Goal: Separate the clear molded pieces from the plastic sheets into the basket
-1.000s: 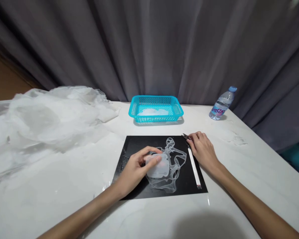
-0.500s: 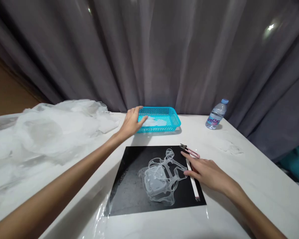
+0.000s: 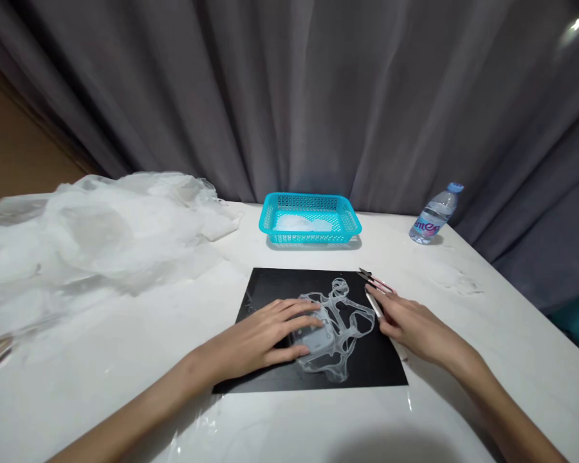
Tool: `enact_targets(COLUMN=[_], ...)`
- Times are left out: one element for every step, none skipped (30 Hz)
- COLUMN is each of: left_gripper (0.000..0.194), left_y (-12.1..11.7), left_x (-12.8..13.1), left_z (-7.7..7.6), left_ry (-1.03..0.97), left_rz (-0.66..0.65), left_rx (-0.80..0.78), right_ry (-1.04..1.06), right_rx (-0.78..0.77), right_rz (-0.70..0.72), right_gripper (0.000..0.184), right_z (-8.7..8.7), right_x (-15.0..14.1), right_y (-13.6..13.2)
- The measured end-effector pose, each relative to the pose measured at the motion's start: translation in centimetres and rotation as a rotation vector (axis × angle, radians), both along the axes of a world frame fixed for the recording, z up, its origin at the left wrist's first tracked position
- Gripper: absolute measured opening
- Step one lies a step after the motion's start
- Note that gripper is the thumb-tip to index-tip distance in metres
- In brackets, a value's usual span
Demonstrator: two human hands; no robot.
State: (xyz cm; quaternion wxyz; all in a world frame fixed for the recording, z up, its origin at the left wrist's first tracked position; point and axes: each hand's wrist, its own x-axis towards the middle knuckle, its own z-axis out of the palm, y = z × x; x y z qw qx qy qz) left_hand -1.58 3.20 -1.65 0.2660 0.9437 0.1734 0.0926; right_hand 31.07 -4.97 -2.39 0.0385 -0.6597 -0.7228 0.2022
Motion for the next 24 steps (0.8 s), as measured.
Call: enact_targets(left_gripper=[0.042,0.045,0.047,0.049,0.051,0.053,0.056,0.058,0.061,0.064,0.066,0.067,0.067,0.066,0.066,0.065,0.061,0.056,0.050,0.043,0.035,0.028,0.021,0.016], left_y=[0.0,-0.1,-0.3,-0.5,-0.8,-1.2,-1.6,-2.0,-2.5,-3.0,-3.4,-3.8,-4.0,-4.2,-4.3,-4.2,-4.0,-3.7,-3.2,-2.6,-1.9,-1.2,-0.5,0.2], left_x=[0.1,0.2,0.3,0.5,0.7,0.9,1.1,1.3,1.5,1.8,2.0,2.1,2.3,2.4,2.4,2.4,2.3,2.0,1.7,1.2,0.7,0.2,-0.4,-0.9], left_z=[-0.2,-0.4,-0.7,-0.9,-1.2,-1.6,-2.0,-2.4,-2.9,-3.3,-3.7,-4.1,-4.5,-4.7,-4.8,-4.7,-4.5,-4.2,-3.6,-3.0,-2.3,-1.6,-1.0,-0.6], left_ry=[0.007,0.016,0.025,0.033,0.041,0.047,0.048,0.047,0.041,0.033,0.024,0.016,0.007,-0.002,-0.013,-0.025,-0.042,-0.066,-0.094,-0.125,-0.152,-0.166,-0.156,-0.147], left_rz=[0.014,0.038,0.065,0.094,0.127,0.162,0.203,0.260,0.329,0.400,0.465,0.522,0.565,0.592,0.611,0.626,0.629,0.620,0.603,0.568,0.523,0.460,0.347,0.233], left_rx=[0.029,0.061,0.096,0.136,0.176,0.213,0.247,0.277,0.304,0.329,0.353,0.374,0.392,0.405,0.415,0.419,0.416,0.404,0.383,0.349,0.302,0.248,0.175,0.099], right_ry=[0.028,0.070,0.120,0.169,0.214,0.253,0.286,0.313,0.336,0.363,0.399,0.449,0.514,0.589,0.665,0.736,0.797,0.847,0.884,0.914,0.940,0.964,0.985,1.007], right_rx=[-0.003,-0.007,-0.013,-0.017,-0.021,-0.026,-0.028,-0.018,0.008,0.054,0.113,0.176,0.229,0.266,0.290,0.301,0.297,0.282,0.254,0.220,0.190,0.180,0.194,0.229], right_rz=[-0.009,-0.011,-0.007,-0.003,-0.001,-0.002,-0.012,-0.034,-0.062,-0.091,-0.115,-0.123,-0.107,-0.068,-0.014,0.044,0.097,0.136,0.160,0.176,0.183,0.176,0.153,0.113], right_gripper=[0.069,0.069,0.069,0.069,0.069,0.069,0.067,0.064,0.058,0.051,0.044,0.038,0.036,0.035,0.037,0.040,0.044,0.049,0.053,0.057,0.059,0.059,0.057,0.053], right_z=[0.1,0.2,0.3,0.3,0.2,0.1,0.0,0.0,0.1,0.2,0.5,0.9,1.4,1.8,2.1,2.4,2.4,2.4,2.1,1.8,1.3,0.7,0.1,-0.5], right_x=[-0.1,-0.2,-0.3,-0.2,-0.1,0.1,0.4,0.7,1.0,1.3,1.5,1.6,1.5,1.3,1.0,0.6,0.0,-0.6,-1.3,-2.0,-2.7,-3.4,-4.1,-4.9], right_y=[0.1,0.3,0.4,0.5,0.6,0.7,0.8,0.9,1.0,1.1,1.2,1.2,1.1,1.0,0.9,0.7,0.5,0.3,0.1,-0.1,-0.2,-0.3,-0.4,-0.5])
